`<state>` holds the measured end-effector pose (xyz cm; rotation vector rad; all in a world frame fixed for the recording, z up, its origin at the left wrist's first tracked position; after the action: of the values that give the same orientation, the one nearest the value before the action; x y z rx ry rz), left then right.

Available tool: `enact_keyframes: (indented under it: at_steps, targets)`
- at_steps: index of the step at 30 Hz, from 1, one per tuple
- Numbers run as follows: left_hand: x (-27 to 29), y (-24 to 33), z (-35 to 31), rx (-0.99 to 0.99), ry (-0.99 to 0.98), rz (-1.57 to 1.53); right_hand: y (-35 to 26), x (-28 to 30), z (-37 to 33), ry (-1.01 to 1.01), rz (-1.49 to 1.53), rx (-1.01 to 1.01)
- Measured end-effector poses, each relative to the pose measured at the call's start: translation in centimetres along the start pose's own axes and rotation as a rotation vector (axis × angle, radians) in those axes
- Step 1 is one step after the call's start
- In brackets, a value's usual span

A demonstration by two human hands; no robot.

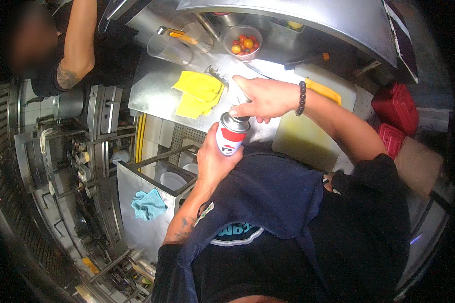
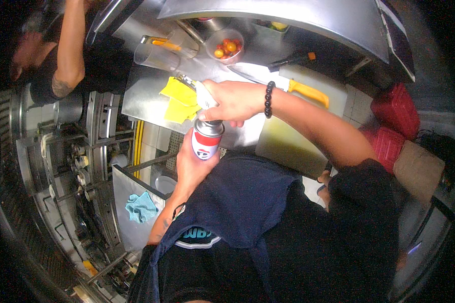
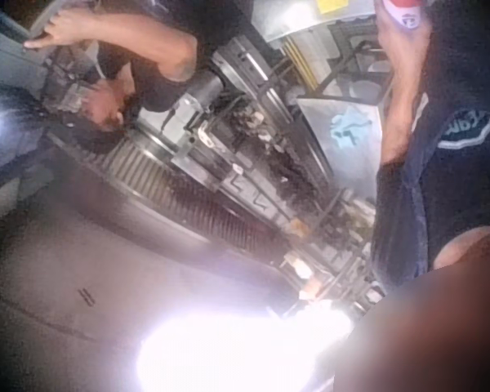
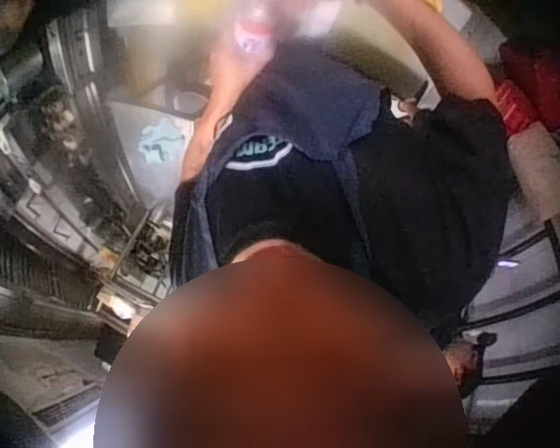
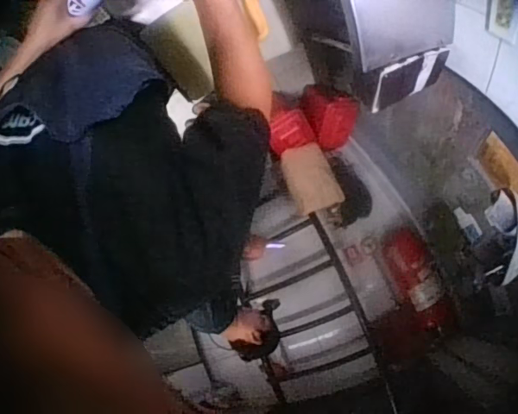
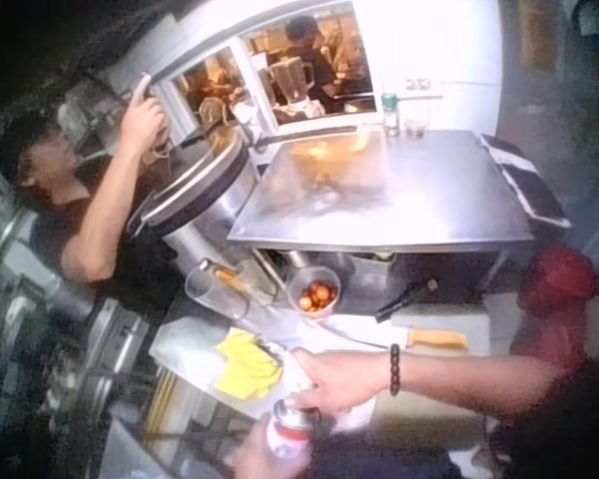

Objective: The person assembles a handheld kitchen torch by attaching a white nozzle to a red fuel canister, then inserts a thin metal rod into the nozzle. They repeatedly test the torch by igniting it and adjusting the flame, then attach a metal guard over the nozzle.

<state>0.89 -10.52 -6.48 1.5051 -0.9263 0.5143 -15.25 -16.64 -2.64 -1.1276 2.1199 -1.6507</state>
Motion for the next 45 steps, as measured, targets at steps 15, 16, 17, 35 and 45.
enact_keyframes:
  at_steps: [15, 16, 17, 35, 45]
  targets:
    - [-3.0, -4.4, 2.1, 0.059, 0.085, -0.565, 0.1, 1.1, 2.3, 0.597, -0.087, 0.174]
    - [-2.7, -4.6, 1.8, 0.065, 0.103, -0.551, -0.8, 1.1, 1.9, 0.631, -0.136, 0.157]
    - [-2.2, -4.6, 1.4, 0.071, 0.122, -0.536, -1.3, 1.1, 1.8, 0.664, -0.186, 0.141]
    - [7.1, -11.4, -13.2, 0.277, 0.84, -0.814, -17.9, -16.8, 9.0, 0.182, -0.148, 0.696]
    - [7.5, -15.8, -23.2, 0.42, 0.92, -0.824, -16.0, -27.5, 11.3, -0.167, -0.092, 0.367]
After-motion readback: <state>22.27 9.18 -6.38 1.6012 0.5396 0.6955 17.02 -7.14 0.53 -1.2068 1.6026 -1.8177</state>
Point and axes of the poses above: each hand's wrist, its own z-axis towards the middle knuckle, its own x-axis out of the back of the hand, y = z × x, the point moved 9 cm from there along z, towards the middle knuckle
